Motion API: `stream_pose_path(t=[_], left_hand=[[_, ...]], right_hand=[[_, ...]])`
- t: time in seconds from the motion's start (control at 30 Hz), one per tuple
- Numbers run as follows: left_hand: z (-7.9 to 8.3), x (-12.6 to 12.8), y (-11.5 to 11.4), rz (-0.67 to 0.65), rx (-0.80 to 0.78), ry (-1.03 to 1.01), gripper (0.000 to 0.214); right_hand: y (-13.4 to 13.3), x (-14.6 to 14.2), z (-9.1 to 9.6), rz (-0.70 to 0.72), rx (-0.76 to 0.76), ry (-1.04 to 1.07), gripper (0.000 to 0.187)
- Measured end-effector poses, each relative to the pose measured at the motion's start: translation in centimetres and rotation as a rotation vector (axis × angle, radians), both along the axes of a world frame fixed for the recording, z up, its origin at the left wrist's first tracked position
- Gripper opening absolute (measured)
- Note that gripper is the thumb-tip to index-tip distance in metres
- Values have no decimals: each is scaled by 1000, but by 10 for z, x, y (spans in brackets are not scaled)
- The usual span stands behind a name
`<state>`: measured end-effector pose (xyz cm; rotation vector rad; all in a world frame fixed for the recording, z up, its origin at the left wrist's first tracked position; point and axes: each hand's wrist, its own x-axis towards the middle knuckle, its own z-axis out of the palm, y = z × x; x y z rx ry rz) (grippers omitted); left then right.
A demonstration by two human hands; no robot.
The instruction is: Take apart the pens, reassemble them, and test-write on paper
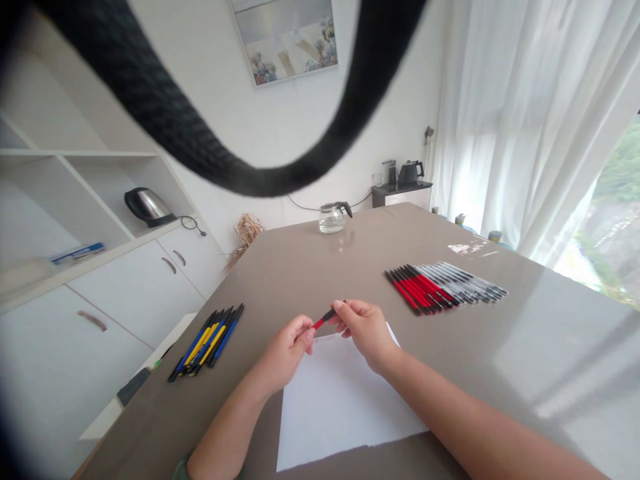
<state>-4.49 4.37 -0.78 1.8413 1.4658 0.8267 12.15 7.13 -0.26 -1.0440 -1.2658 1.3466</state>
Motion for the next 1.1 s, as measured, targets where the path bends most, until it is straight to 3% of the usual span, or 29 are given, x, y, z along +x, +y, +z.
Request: stream_pose_path(t=[0.3,0.63,0.97,1.1], left_hand=[[2,1,0,22,52,61,37],[-4,2,2,24,82,-6,23],[1,1,2,51,82,90,38],[1,1,3,81,92,90,32]], right_hand=[[0,0,-1,2,-9,-2,37],[0,0,0,5,4,2,36],[1,0,-4,12,16,-28,36],[1,0,-4,8,11,-30,37]])
